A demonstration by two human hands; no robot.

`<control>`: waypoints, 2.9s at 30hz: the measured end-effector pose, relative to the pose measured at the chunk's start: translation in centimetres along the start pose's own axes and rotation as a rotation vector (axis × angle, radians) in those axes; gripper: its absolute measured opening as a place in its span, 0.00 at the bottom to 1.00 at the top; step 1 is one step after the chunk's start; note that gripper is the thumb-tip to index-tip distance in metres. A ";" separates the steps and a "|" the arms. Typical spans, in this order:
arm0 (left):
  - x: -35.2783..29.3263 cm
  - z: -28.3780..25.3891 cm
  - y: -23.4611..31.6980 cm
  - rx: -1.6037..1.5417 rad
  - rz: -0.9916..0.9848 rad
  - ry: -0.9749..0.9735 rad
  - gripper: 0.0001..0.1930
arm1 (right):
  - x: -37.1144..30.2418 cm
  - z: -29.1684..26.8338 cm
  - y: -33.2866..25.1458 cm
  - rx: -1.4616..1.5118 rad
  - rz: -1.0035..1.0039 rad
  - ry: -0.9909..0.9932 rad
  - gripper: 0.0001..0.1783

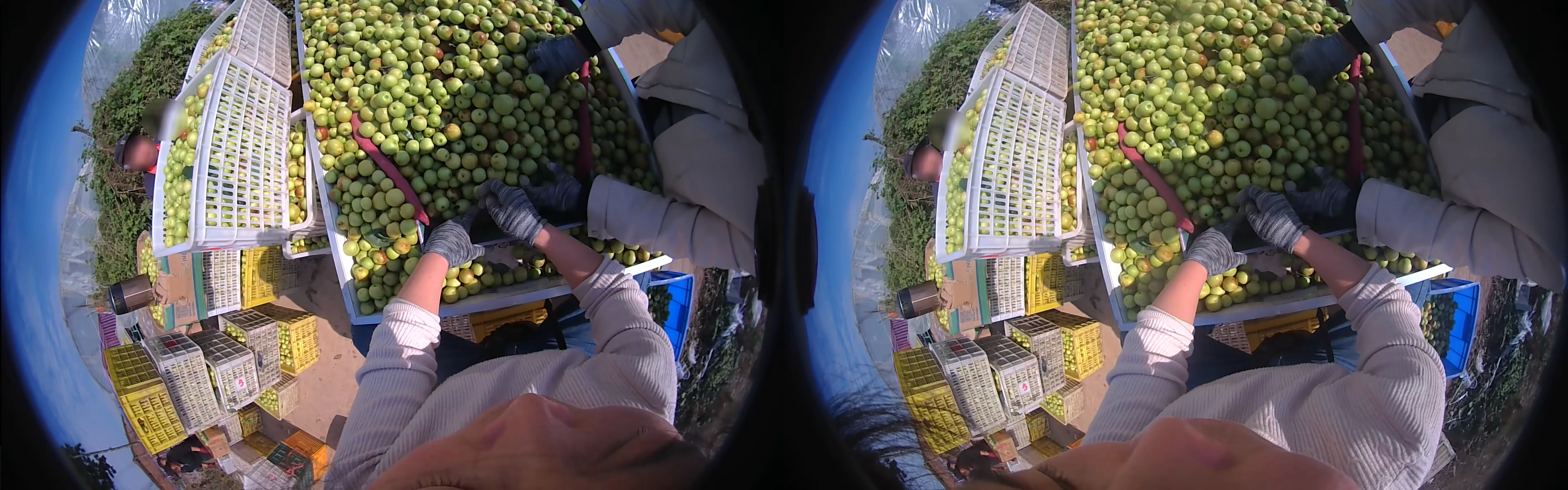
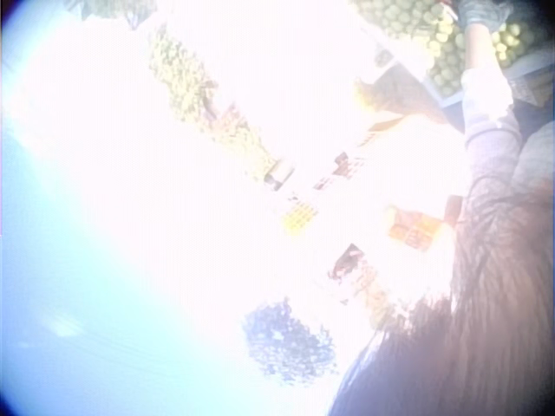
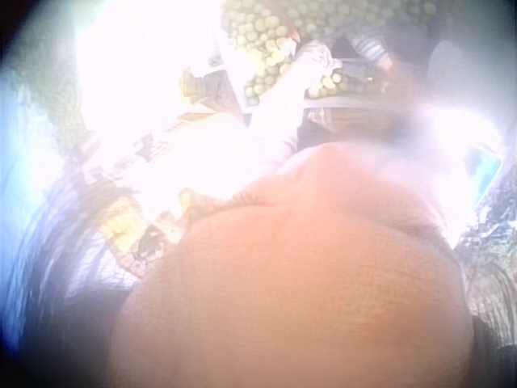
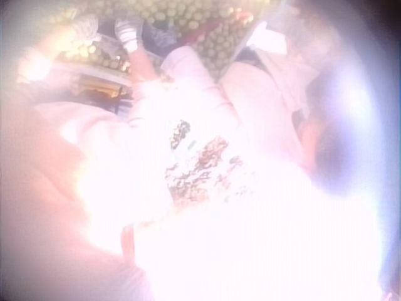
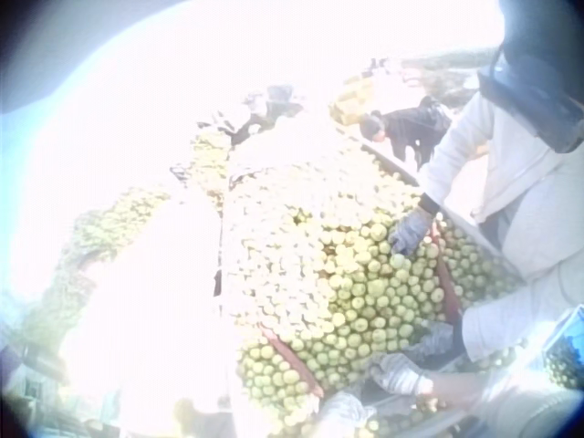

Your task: The person sorts green apples on a conveyor belt, picking them up and placing them into a crate. They also move a cardboard box aside to access the apples.

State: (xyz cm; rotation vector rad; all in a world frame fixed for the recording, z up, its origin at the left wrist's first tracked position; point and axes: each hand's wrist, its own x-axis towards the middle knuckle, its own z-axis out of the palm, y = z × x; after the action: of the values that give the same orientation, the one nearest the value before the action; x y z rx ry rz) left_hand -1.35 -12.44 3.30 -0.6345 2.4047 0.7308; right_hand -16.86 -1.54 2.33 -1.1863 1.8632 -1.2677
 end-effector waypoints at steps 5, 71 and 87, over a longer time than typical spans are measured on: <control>-1.2 -1.6 1.5 0.077 -0.055 0.021 0.49 | 1.6 -2.9 2.0 -0.488 -0.027 0.195 0.14; -1.3 0.2 0.0 -0.002 0.033 0.092 0.49 | 6.4 -11.3 -13.4 1.131 -0.138 -0.079 0.35; -1.9 0.2 0.9 0.032 0.026 0.113 0.53 | -15.2 -7.5 -2.0 0.357 0.346 -0.496 0.23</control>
State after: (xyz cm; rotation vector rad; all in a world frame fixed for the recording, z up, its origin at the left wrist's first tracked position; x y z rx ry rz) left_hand -0.43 -11.12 4.62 -0.6489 2.5265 0.6829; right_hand -15.88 14.90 6.75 -0.8428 1.3383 -0.9521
